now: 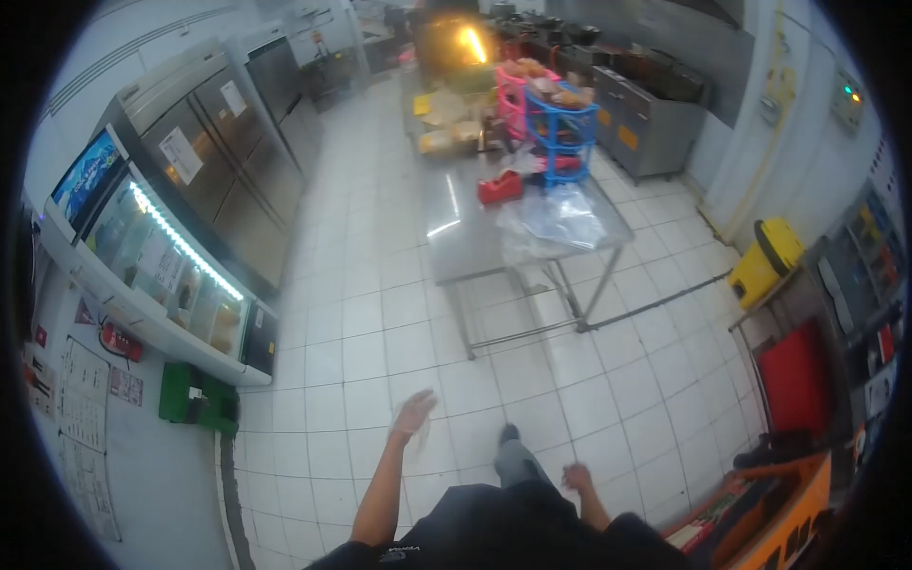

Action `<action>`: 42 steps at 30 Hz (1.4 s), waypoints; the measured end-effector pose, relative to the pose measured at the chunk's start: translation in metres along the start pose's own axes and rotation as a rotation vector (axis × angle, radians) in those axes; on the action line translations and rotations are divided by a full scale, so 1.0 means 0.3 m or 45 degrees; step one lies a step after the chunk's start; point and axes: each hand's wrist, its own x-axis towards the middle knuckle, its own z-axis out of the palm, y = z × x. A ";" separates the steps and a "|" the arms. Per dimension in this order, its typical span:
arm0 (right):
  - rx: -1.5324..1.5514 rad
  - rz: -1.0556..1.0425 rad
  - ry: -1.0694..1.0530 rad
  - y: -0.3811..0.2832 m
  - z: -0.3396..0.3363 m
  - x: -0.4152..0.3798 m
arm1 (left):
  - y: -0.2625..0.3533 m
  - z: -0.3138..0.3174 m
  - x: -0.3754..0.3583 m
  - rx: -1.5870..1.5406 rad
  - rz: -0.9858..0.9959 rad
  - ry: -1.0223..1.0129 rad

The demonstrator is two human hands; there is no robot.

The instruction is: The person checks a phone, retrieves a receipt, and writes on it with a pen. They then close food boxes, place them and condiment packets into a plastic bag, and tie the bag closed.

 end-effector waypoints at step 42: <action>-0.175 -1.145 0.282 -5.335 1.327 2.697 | -0.578 -2.330 4.311 0.566 -0.165 0.195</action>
